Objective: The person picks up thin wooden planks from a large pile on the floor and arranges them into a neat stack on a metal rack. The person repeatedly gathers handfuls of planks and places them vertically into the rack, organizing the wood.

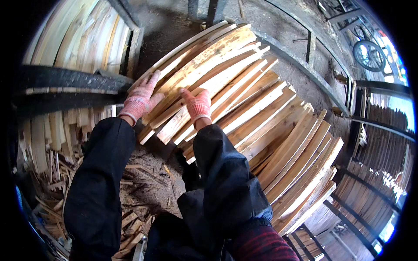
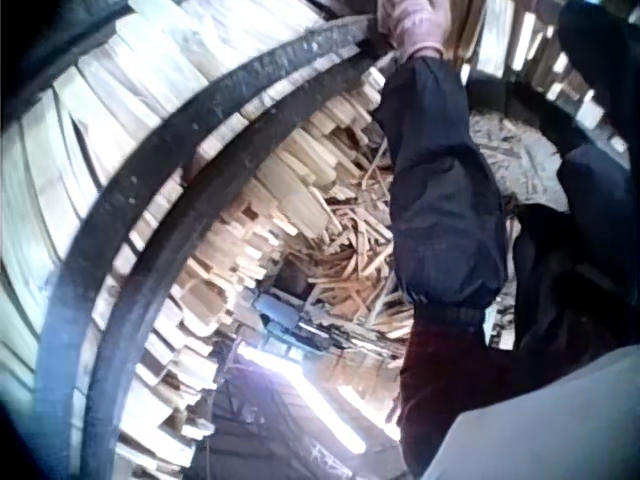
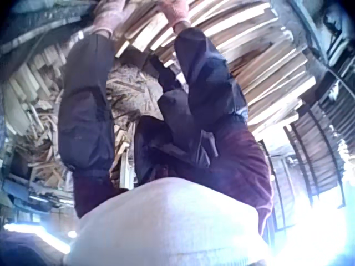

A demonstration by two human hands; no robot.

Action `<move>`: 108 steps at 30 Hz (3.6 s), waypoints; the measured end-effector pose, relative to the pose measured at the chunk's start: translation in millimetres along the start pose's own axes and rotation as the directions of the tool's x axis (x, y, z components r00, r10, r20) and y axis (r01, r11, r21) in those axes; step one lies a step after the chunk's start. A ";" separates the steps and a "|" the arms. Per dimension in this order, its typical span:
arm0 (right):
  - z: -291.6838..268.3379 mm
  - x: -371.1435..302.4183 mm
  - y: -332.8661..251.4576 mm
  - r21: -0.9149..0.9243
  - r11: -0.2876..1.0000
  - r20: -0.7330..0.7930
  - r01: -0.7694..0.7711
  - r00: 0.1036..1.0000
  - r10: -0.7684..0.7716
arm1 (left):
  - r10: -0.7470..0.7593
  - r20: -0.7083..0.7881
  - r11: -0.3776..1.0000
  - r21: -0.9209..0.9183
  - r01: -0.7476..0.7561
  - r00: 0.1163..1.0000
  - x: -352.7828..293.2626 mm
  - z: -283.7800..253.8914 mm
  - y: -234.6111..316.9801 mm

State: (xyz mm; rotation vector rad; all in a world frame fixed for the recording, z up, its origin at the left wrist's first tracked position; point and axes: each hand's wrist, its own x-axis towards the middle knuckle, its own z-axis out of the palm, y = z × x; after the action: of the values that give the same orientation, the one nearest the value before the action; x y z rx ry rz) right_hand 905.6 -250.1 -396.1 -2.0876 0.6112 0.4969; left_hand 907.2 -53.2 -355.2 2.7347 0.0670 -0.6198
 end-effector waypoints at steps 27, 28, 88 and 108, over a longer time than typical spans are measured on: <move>245.1 -493.4 226.0 -0.264 0.337 0.946 0.904 0.173 0.276 | -0.640 0.675 -0.346 -0.680 0.646 0.368 -802.8 323.2 -54.3; 267.7 -511.0 217.0 -0.266 0.198 0.941 0.943 0.209 0.265 | -0.675 0.621 -0.363 -0.749 0.554 0.398 -807.6 330.3 -57.0; 508.1 -750.2 287.2 -0.064 -0.032 0.583 0.997 0.063 0.810 | -0.587 0.752 -0.718 -0.312 -0.622 0.301 -908.4 428.2 -279.2; 707.4 -767.0 368.9 0.213 -0.414 0.977 0.885 -0.206 0.062 | -0.437 0.688 -0.748 0.081 -0.659 0.580 -923.0 422.4 -268.7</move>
State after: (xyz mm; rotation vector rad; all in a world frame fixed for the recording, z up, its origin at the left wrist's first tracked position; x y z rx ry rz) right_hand -9.4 342.9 -586.0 -1.9159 -2.5208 0.9329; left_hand -132.6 85.3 -403.8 -0.5406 1.2326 0.6658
